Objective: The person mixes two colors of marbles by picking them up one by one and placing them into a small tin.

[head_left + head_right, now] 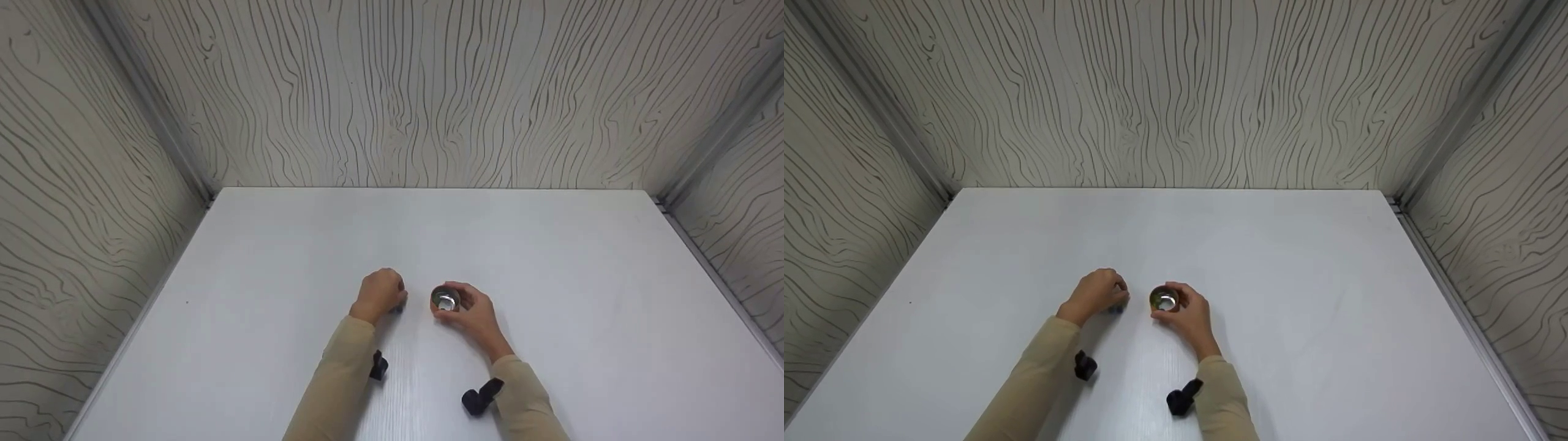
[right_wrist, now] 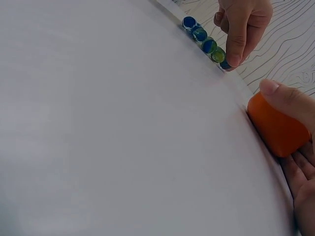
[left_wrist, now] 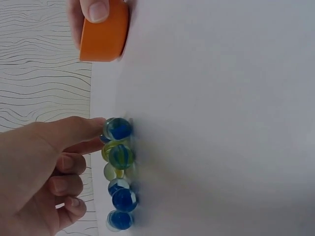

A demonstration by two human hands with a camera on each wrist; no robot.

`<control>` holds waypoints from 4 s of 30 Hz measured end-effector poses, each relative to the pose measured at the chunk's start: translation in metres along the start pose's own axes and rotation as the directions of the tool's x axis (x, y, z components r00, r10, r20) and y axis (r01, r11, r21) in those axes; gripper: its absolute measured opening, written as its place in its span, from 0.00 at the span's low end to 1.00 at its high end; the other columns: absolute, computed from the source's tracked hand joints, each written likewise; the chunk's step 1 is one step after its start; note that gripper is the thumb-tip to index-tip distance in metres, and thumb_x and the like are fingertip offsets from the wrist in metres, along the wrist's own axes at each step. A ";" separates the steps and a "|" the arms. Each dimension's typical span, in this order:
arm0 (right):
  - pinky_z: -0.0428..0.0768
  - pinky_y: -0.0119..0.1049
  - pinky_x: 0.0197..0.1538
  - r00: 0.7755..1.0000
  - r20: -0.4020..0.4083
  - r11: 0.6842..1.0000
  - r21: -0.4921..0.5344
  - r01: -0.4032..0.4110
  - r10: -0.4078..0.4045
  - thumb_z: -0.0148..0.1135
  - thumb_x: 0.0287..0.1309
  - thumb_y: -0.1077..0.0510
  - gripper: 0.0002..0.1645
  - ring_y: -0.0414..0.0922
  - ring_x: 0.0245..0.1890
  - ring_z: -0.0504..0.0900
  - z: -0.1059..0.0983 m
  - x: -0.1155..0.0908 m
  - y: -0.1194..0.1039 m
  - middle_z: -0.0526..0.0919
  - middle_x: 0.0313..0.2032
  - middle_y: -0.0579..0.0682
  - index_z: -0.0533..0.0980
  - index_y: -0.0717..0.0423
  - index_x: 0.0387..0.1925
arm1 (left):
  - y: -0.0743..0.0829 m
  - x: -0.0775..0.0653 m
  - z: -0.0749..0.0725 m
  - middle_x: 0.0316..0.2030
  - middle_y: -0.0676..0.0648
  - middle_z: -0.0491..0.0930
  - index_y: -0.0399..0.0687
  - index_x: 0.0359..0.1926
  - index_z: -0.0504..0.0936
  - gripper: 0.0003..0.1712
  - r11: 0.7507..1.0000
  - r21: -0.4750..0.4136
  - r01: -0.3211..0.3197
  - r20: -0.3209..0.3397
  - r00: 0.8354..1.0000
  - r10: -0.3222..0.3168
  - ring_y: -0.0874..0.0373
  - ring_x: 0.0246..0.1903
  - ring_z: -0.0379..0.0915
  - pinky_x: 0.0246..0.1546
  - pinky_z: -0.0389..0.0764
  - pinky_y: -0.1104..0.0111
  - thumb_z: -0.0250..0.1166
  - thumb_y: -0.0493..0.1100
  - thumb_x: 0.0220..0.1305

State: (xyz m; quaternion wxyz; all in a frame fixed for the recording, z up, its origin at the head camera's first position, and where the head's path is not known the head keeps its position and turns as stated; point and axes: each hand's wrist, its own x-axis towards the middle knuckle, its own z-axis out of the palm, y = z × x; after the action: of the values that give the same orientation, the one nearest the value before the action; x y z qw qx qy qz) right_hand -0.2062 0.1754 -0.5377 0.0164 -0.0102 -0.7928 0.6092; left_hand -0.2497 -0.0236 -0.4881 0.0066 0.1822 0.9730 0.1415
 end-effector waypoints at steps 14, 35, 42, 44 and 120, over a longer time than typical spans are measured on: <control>0.70 0.43 0.67 1.000 0.005 1.000 -0.011 -0.002 0.002 0.77 0.39 0.62 0.37 0.55 0.64 0.74 0.000 0.000 0.000 0.79 0.58 0.60 0.75 0.61 0.55 | 0.000 0.001 -0.001 0.37 0.45 0.86 0.42 0.35 0.88 0.09 1.000 -0.024 0.010 0.001 1.000 -0.010 0.52 0.40 0.83 0.45 0.82 0.64 0.66 0.43 0.60; 0.69 0.41 0.67 1.000 0.019 1.000 -0.002 0.012 -0.012 0.76 0.41 0.62 0.36 0.54 0.65 0.73 0.000 0.000 0.001 0.78 0.59 0.59 0.75 0.59 0.56 | 0.003 -0.003 -0.006 0.37 0.45 0.86 0.44 0.35 0.88 0.09 1.000 -0.025 -0.005 -0.038 0.999 0.004 0.51 0.42 0.83 0.45 0.82 0.64 0.67 0.45 0.60; 0.70 0.43 0.67 1.000 0.019 1.000 -0.001 0.008 -0.008 0.77 0.40 0.62 0.36 0.54 0.65 0.74 -0.001 0.000 0.001 0.79 0.58 0.59 0.75 0.59 0.55 | 0.004 -0.004 -0.008 0.38 0.45 0.86 0.44 0.36 0.88 0.09 0.998 -0.058 0.010 -0.037 0.999 -0.012 0.51 0.43 0.82 0.47 0.81 0.63 0.67 0.45 0.60; 0.70 0.43 0.67 1.000 0.018 1.000 -0.005 0.005 -0.005 0.77 0.40 0.61 0.36 0.54 0.65 0.74 -0.001 0.000 0.001 0.79 0.58 0.59 0.75 0.59 0.55 | 0.005 -0.004 -0.008 0.39 0.45 0.86 0.44 0.36 0.88 0.09 0.998 -0.066 0.010 -0.036 0.999 -0.013 0.51 0.43 0.82 0.48 0.81 0.63 0.67 0.45 0.60; 0.69 0.45 0.68 1.000 0.003 1.000 0.004 0.009 -0.009 0.75 0.41 0.66 0.34 0.56 0.63 0.75 0.001 0.002 0.002 0.81 0.56 0.61 0.76 0.62 0.54 | 0.034 -0.015 -0.011 0.33 0.48 0.85 0.48 0.37 0.89 0.09 0.988 -0.030 -0.150 -0.114 0.983 0.146 0.57 0.33 0.80 0.38 0.81 0.68 0.68 0.47 0.59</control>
State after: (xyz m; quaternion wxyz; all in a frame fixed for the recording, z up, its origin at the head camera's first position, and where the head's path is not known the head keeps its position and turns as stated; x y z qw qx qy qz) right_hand -0.2081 0.1753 -0.5400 0.0182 -0.0057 -0.7916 0.6107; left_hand -0.2250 -0.0018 -0.4683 -0.0547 0.2458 0.9527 0.1701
